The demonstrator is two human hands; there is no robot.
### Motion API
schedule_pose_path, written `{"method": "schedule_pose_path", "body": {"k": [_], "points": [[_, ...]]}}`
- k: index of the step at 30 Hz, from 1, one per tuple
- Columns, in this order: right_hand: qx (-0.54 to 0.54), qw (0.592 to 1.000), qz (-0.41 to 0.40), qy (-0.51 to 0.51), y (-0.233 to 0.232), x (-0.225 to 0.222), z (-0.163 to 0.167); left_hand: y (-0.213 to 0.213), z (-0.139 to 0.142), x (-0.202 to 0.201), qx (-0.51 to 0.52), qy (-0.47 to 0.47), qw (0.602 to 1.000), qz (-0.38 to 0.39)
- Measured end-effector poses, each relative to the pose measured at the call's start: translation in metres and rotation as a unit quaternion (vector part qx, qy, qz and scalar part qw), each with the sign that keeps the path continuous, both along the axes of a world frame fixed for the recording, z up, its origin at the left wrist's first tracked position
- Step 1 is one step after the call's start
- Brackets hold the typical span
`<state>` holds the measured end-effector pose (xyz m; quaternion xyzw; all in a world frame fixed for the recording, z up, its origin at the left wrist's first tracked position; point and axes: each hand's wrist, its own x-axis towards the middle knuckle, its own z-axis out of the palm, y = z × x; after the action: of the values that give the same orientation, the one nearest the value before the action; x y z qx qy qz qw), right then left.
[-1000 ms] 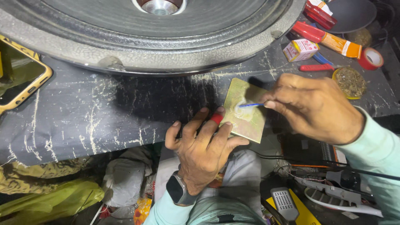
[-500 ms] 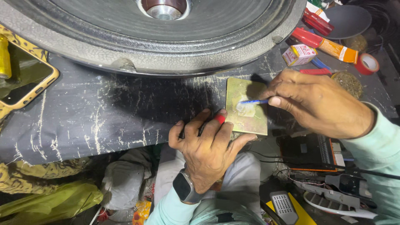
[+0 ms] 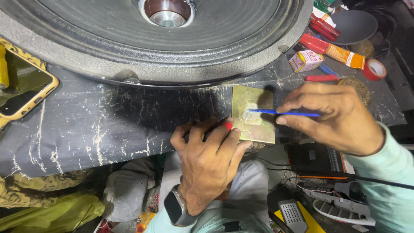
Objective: The person squeezes white adhesive from a tube onto a small square metal plate on the workbench, then uses a blue plastic spreader to spread the adhesive evenly over the plate's surface, continuing to work the paste around until the clip ends.
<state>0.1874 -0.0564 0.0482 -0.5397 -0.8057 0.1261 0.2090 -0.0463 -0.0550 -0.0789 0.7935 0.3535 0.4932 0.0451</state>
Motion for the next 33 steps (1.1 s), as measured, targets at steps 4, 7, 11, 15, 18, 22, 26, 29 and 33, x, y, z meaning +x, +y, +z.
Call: {"method": "schedule_pose_path", "body": {"k": [4, 7, 11, 15, 18, 22, 26, 29, 33], "points": [[0.029, 0.999, -0.005, 0.034, -0.008, 0.003, -0.022, 0.007, 0.016, -0.006, -0.016, 0.025, 0.999, -0.033], [0.042, 0.999, -0.010, 0.006, -0.015, 0.009, -0.029, 0.014, 0.030, -0.011, -0.059, 0.065, 0.994, -0.067], [0.073, 0.995, 0.065, -0.015, -0.015, 0.010, -0.031, 0.047, 0.044, -0.018, -0.090, 0.132, 0.975, -0.157], [0.058, 0.997, 0.041, -0.010, -0.014, 0.007, -0.029, 0.084, 0.044, -0.009, -0.095, 0.230, 0.940, -0.232], [0.072, 0.997, 0.028, 0.007, -0.016, 0.005, -0.030, 0.099, 0.039, -0.009, -0.094, 0.197, 0.928, -0.301], [0.073, 0.997, 0.028, 0.009, -0.017, 0.004, -0.032, 0.101, 0.036, -0.009, -0.180, 0.212, 0.921, -0.272], [0.091, 0.995, 0.036, -0.022, -0.015, 0.002, -0.032, 0.095, 0.037, -0.007, -0.193, 0.206, 0.923, -0.260], [0.072, 0.997, 0.011, -0.015, -0.013, 0.000, -0.031, 0.089, 0.039, -0.006, -0.149, 0.194, 0.936, -0.253], [0.078, 0.996, 0.040, 0.006, -0.015, 0.002, -0.027, 0.076, 0.039, -0.009, -0.020, 0.160, 0.965, -0.209]]}}
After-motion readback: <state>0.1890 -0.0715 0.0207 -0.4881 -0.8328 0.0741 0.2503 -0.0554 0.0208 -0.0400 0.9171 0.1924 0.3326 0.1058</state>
